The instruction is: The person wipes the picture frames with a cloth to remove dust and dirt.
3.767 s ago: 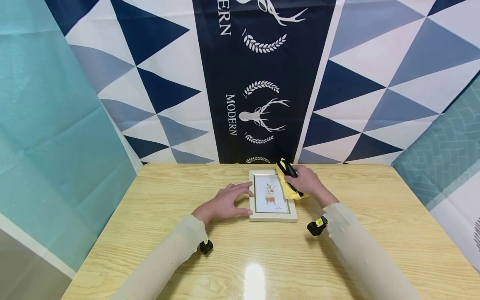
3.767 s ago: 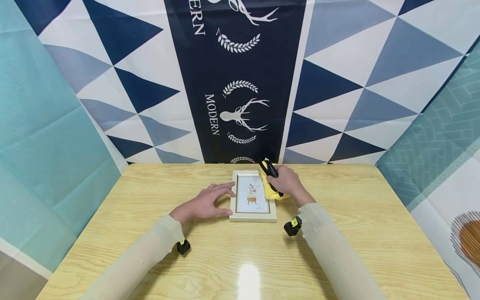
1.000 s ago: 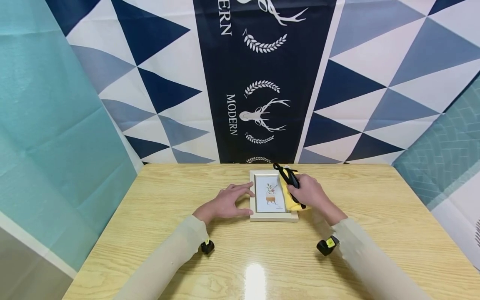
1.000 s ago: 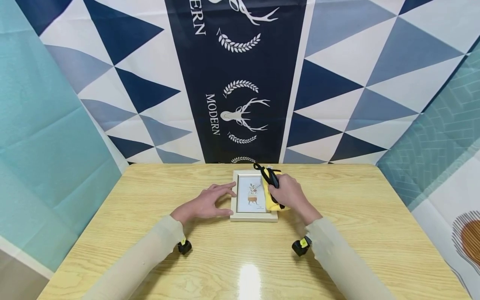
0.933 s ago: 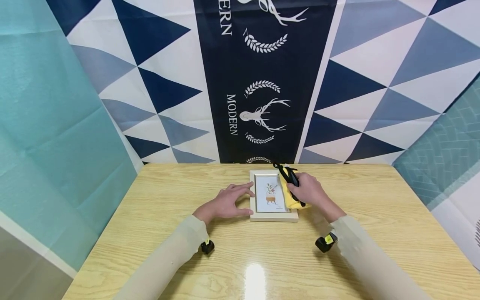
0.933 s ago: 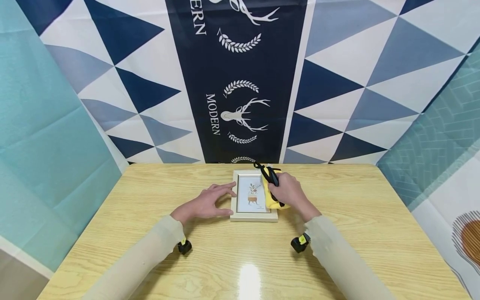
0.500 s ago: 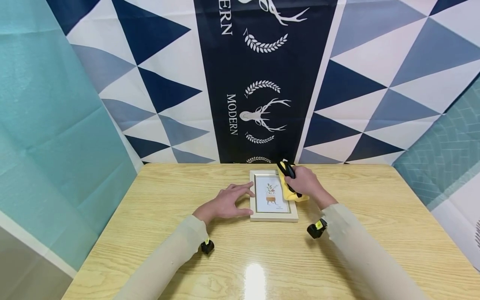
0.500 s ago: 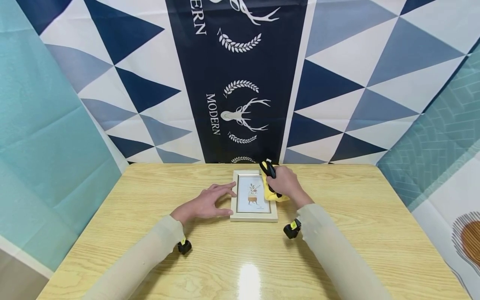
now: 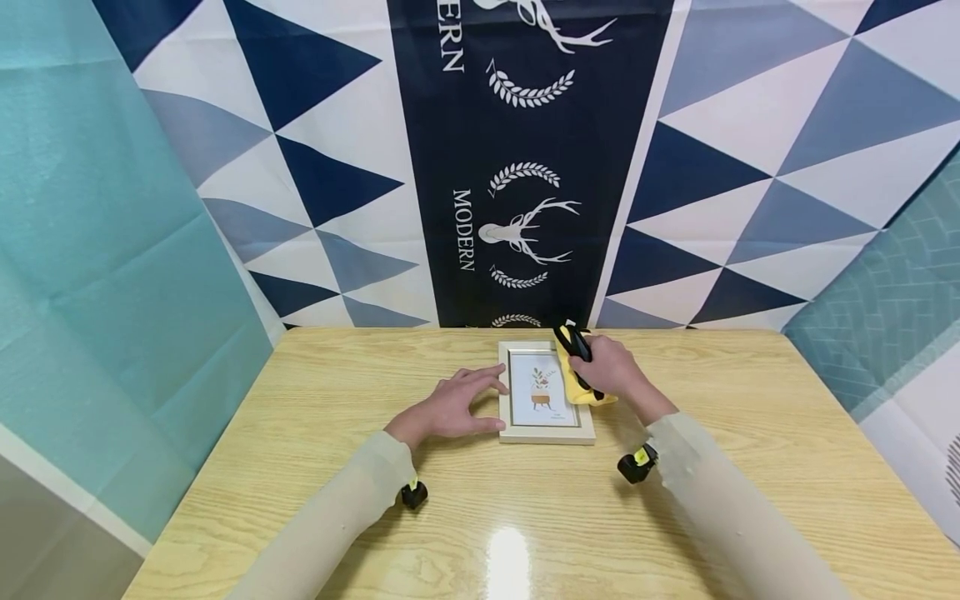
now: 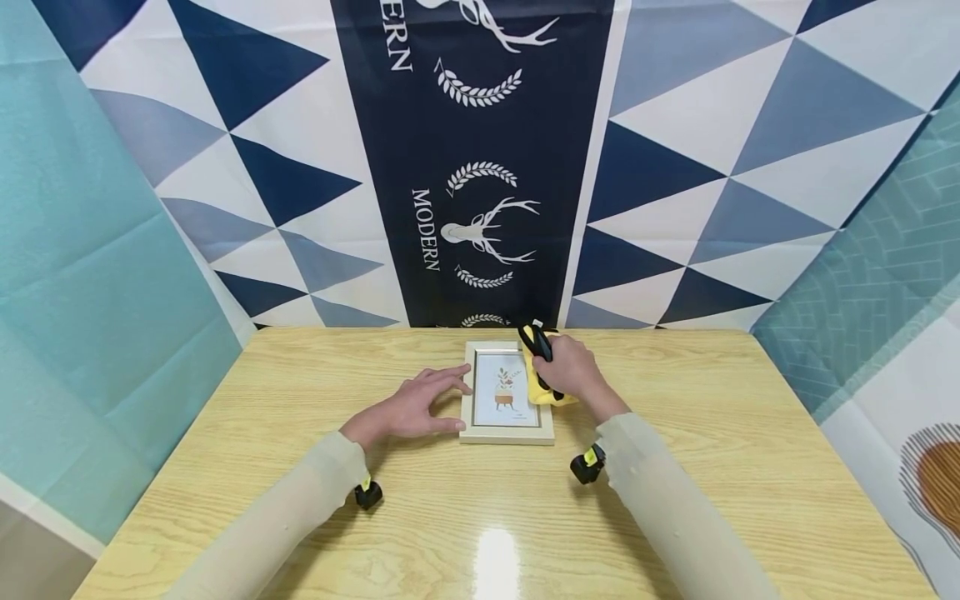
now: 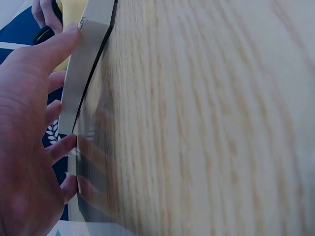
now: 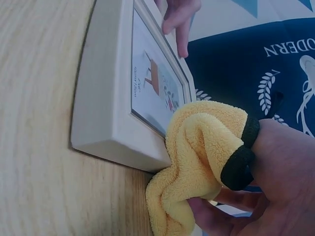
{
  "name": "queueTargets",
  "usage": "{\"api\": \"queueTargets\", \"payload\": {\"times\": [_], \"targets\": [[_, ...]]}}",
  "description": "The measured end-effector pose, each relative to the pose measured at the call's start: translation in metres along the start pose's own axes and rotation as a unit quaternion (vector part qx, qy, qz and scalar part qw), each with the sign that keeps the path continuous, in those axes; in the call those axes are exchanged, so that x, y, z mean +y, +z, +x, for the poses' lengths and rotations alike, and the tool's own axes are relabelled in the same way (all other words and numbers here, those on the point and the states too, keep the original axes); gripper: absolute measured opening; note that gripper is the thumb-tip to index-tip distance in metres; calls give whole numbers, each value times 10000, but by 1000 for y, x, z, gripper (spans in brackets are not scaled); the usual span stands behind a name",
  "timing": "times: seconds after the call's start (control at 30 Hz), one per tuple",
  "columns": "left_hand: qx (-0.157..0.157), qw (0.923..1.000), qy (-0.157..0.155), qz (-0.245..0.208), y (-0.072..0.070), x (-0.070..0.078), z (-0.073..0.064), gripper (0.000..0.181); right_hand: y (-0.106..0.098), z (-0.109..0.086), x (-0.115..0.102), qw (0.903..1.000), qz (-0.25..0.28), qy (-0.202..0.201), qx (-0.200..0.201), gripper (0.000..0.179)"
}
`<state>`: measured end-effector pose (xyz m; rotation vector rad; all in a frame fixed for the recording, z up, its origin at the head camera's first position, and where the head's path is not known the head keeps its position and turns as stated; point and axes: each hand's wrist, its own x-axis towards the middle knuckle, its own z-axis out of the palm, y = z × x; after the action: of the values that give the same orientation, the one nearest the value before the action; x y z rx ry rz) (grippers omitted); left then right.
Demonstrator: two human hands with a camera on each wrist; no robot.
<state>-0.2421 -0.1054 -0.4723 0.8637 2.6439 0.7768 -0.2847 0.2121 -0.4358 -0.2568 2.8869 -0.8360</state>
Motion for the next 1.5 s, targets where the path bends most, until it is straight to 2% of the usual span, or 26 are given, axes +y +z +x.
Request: {"api": "queueTargets", "payload": {"times": [0.43, 1.1, 1.5], "targets": [[65, 10000, 36, 33, 1, -1, -2, 58, 6, -22, -6, 9998, 137, -153, 74, 28], [39, 10000, -19, 24, 0, -2, -2, 58, 15, -68, -12, 9993, 135, -188, 283, 22], [-15, 10000, -52, -6, 0, 2, -1, 57, 13, -69, -10, 9992, 293, -63, 264, 28]]}}
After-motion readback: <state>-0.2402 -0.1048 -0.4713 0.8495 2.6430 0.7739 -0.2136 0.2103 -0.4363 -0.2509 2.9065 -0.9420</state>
